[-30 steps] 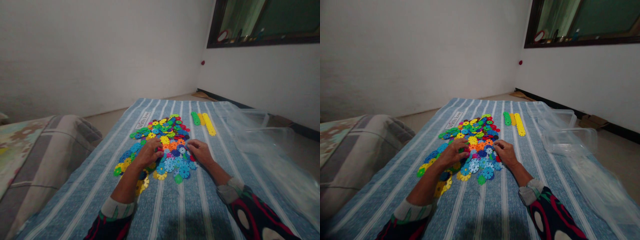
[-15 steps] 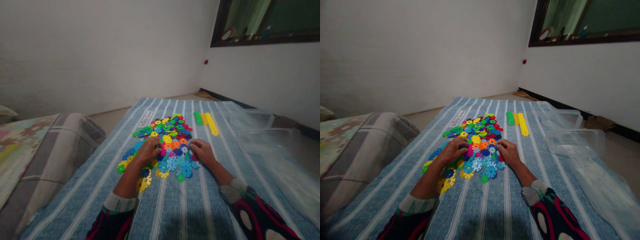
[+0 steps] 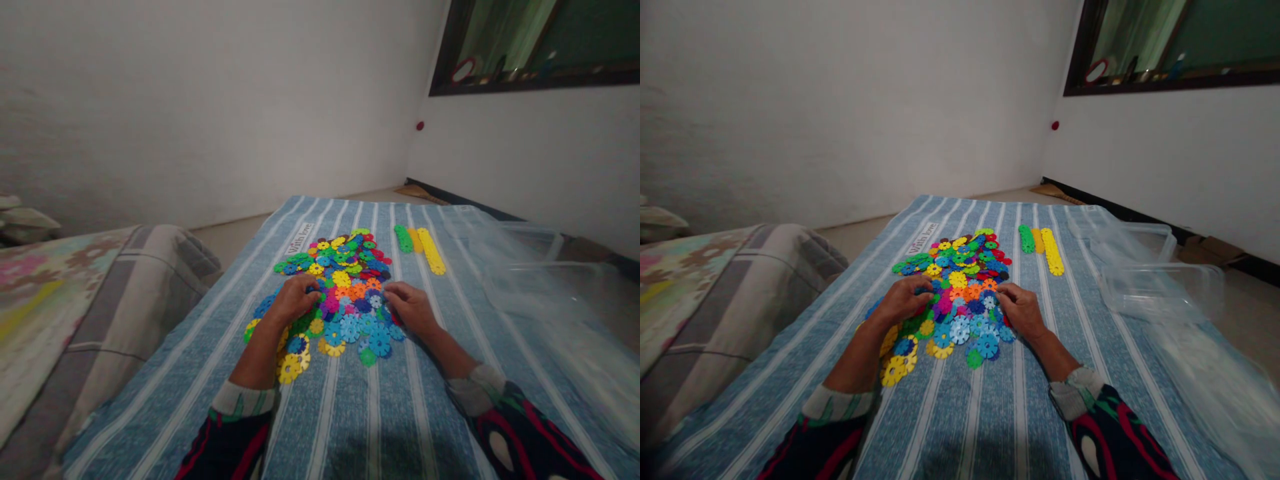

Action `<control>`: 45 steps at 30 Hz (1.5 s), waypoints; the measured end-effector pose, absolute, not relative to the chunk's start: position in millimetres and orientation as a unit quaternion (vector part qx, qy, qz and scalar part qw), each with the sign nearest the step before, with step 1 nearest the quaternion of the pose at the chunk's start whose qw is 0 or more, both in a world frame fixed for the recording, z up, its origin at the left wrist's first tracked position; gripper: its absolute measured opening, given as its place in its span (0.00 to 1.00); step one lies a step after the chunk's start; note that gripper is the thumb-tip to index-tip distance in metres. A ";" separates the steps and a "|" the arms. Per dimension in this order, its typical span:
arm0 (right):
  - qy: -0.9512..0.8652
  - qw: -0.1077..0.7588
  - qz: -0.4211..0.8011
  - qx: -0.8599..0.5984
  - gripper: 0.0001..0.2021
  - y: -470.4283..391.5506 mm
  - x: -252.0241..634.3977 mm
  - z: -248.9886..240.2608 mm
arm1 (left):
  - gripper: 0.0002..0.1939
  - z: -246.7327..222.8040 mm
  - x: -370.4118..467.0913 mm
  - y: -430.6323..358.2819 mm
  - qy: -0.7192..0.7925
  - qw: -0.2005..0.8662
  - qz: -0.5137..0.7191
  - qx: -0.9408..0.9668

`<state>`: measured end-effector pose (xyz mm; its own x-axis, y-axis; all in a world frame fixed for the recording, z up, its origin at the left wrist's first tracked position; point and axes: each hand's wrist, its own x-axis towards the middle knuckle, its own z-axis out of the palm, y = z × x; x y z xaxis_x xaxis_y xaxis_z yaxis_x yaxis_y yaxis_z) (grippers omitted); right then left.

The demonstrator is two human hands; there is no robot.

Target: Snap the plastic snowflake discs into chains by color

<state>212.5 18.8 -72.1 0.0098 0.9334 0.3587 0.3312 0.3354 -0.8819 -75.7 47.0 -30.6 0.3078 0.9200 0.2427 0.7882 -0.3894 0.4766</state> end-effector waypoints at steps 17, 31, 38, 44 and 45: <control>-0.828 0.259 0.382 -0.318 0.13 -18.6 76.5 -38.2 | 0.13 -26.5 -120.5 50.1 0.666 0.136 0.372 0.633; -0.905 0.008 0.162 -0.394 0.11 -23.4 42.8 -15.3 | 0.15 -32.2 -138.9 49.5 0.698 0.122 0.392 0.586; -0.888 0.018 0.159 -0.431 0.11 -21.0 47.9 -20.8 | 0.15 -31.6 -135.7 48.8 0.691 0.131 0.392 0.593; -0.851 0.097 0.231 -0.462 0.07 -14.3 52.1 -32.3 | 0.15 -29.7 -129.0 49.8 0.683 0.138 0.389 0.603; -0.838 0.118 0.254 -0.469 0.07 -13.4 52.8 -35.0 | 0.15 -29.3 -127.6 49.9 0.682 0.137 0.390 0.604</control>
